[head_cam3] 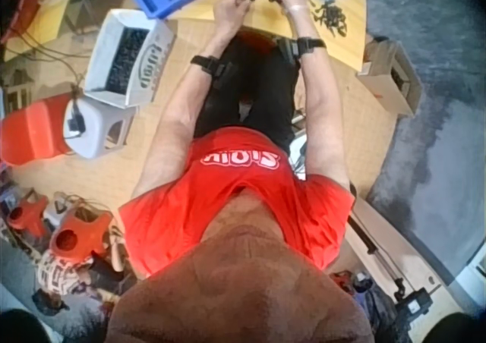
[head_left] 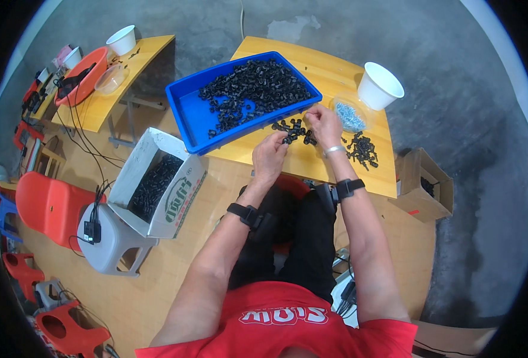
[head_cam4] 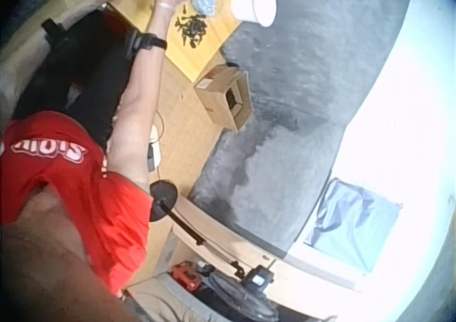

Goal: Assembling small black plastic components by joining a base with a small pin or connector.

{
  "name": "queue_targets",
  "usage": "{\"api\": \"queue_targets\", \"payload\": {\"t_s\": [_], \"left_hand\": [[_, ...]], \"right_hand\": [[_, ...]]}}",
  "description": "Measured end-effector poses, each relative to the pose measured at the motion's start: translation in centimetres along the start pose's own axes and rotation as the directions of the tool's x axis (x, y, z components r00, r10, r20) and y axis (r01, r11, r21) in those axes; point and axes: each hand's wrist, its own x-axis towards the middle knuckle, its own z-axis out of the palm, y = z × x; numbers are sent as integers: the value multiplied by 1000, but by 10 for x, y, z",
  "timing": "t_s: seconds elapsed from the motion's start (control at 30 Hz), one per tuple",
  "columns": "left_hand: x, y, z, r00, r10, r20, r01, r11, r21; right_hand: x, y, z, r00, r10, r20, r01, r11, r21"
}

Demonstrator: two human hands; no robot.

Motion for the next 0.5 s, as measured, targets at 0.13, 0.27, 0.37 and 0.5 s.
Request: {"api": "queue_targets", "payload": {"t_s": [0.13, 0.27, 0.37, 0.5], "left_hand": [[2, 7, -7, 998, 13, 55, -17, 998, 65], [3, 15, -10, 973, -53, 222, 36, 996, 79], [2, 10, -1, 951, -83, 299, 104, 993, -55], [-5, 24, 15, 902, -125, 414, 260, 922, -288]], "right_hand": [[-29, -6, -21, 923, 222, 315, -381, 654, 654], [-59, 2, -35, 817, 204, 539, -573, 389, 721], [-73, 7, -41, 806, 173, 566, -589, 325, 740], [-84, 16, -47, 792, 180, 583, -610, 207, 765]]}}
